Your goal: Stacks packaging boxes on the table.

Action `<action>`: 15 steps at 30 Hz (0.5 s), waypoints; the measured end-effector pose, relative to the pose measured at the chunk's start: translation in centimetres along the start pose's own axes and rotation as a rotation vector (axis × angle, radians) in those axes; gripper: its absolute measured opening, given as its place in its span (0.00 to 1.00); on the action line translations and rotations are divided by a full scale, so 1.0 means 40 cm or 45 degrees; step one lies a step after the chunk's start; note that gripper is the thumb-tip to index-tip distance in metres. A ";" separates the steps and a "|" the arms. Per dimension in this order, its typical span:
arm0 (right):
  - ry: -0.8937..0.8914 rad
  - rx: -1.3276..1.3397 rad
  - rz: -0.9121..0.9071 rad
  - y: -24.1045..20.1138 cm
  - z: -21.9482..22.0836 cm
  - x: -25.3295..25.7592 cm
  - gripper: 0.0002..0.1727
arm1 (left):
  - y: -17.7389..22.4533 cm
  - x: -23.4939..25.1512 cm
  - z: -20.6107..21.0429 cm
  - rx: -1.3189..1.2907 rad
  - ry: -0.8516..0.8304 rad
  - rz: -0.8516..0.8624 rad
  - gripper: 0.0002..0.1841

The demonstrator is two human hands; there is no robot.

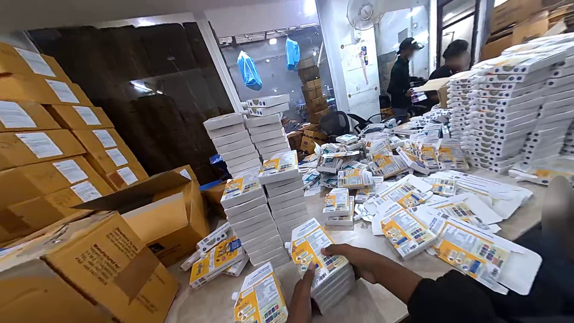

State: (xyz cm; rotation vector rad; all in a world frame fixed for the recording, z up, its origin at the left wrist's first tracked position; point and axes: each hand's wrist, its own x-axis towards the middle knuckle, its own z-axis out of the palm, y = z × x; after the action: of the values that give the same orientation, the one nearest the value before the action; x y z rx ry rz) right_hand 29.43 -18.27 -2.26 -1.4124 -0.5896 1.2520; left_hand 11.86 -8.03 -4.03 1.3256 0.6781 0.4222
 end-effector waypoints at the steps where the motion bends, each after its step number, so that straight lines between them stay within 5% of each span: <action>1: 0.013 0.019 0.025 -0.005 0.005 0.005 0.32 | -0.003 -0.013 0.005 -0.002 0.031 0.017 0.36; 15: 0.235 0.037 0.132 -0.032 0.111 0.057 0.39 | -0.118 -0.013 0.035 0.522 0.608 0.498 0.82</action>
State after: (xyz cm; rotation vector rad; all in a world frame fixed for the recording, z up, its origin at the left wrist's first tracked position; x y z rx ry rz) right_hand 26.49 -14.16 -1.16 -1.5306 -0.3755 1.1903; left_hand 11.98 -10.40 -8.37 1.7777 0.9352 0.9760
